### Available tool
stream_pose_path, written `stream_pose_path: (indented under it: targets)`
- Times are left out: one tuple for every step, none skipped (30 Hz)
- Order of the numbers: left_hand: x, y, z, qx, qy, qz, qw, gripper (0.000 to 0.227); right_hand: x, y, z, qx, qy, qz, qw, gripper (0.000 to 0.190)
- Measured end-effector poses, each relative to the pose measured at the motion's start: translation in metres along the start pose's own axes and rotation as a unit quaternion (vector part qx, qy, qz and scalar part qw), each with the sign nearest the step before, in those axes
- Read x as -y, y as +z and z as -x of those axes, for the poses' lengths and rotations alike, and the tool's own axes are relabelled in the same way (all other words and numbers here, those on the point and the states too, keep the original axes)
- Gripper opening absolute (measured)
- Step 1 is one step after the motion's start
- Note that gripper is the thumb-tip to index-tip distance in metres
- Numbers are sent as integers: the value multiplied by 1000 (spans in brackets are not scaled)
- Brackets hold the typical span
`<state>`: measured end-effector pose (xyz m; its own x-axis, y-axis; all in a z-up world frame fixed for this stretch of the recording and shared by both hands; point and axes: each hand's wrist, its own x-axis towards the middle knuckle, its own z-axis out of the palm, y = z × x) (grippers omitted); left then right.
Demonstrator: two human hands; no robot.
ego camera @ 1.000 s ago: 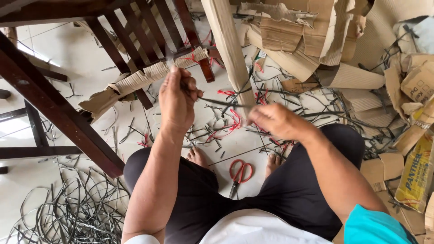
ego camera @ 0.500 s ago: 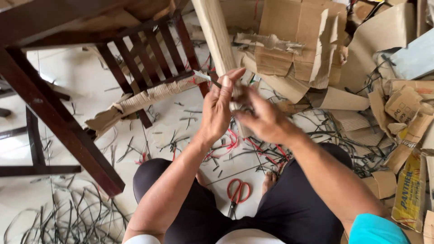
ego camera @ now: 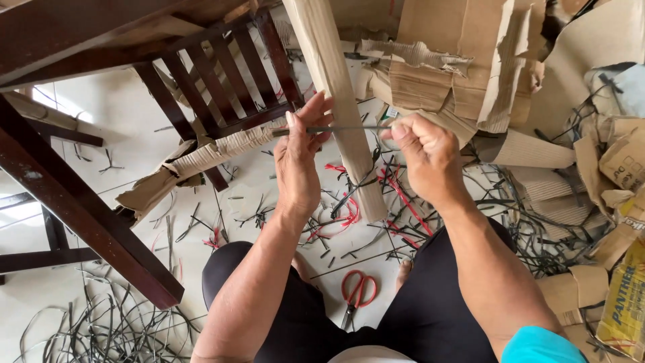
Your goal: The person sits on the floor and ties black and red cords around a cylindrical cardboard roll. They use their hands to wrap and knot the cords, occasionally using scissors to trim the excess cord. The person repeats this process multiple times on the same roll.
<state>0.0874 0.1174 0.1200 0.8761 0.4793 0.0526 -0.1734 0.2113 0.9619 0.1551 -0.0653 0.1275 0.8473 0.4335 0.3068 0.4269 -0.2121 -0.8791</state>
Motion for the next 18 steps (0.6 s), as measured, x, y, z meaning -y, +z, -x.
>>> stream_pose_path:
  targets:
    - [3, -1, -3, -1, -2, -1, 1000, 59, -2, 1, -3, 1, 2, -1, 1000, 23]
    - [6, -2, -6, -11, -16, 28, 999, 59, -4, 2, -5, -10, 11, 8, 1000, 23]
    - [9, -3, -9, -21, -29, 57, 998, 60, -6, 3, -8, -22, 19, 18, 999, 23]
    - [11, -3, -11, -21, -30, 56, 998, 60, -5, 3, -10, -21, 21, 18, 999, 23]
    - [13, -4, -12, -32, -40, 80, 995, 59, -4, 3, -12, -37, 38, 15, 998, 23]
    - [14, -5, -13, -43, -50, 105, 992, 58, -3, 3, -13, -52, 56, 12, 997, 23]
    - [15, -12, -18, -44, -50, 105, 992, 58, -12, -5, -16, -51, 56, 12, 997, 23]
    - [15, -19, -22, -81, -66, 138, 985, 61, -21, -14, -19, -88, 88, 44, 991, 22]
    - [15, -25, -27, -116, -82, 171, 975, 64, -29, -23, -22, -126, 119, 77, 982, 21]
    - [16, -39, -28, -117, -82, 171, 975, 64, -37, -28, -22, -126, 119, 77, 982, 21]
    - [17, -51, -31, -137, -98, 146, 975, 60, -46, -35, -23, -150, 118, 81, 978, 23]
    - [17, -62, -33, -158, -114, 120, 973, 56, -53, -42, -23, -173, 117, 85, 974, 26]
    - [25, -61, -32, -155, -113, 121, 974, 56, -59, -35, -22, -176, 115, 85, 974, 26]
    - [32, -59, -32, -138, -134, 85, 978, 51, -64, -29, -21, -143, 124, 84, 978, 22]
    - [40, -57, -29, -122, -155, 49, 979, 45, -69, -23, -19, -108, 133, 83, 982, 18]
    - [48, -49, -28, -121, -155, 50, 979, 45, -66, -16, -17, -109, 133, 83, 982, 18]
    - [56, -42, -25, -105, -195, 47, 974, 44, -62, -8, -14, -88, 138, 75, 984, 16]
    - [64, -35, -20, -89, -234, 44, 967, 43, -58, 1, -10, -67, 143, 66, 985, 14]
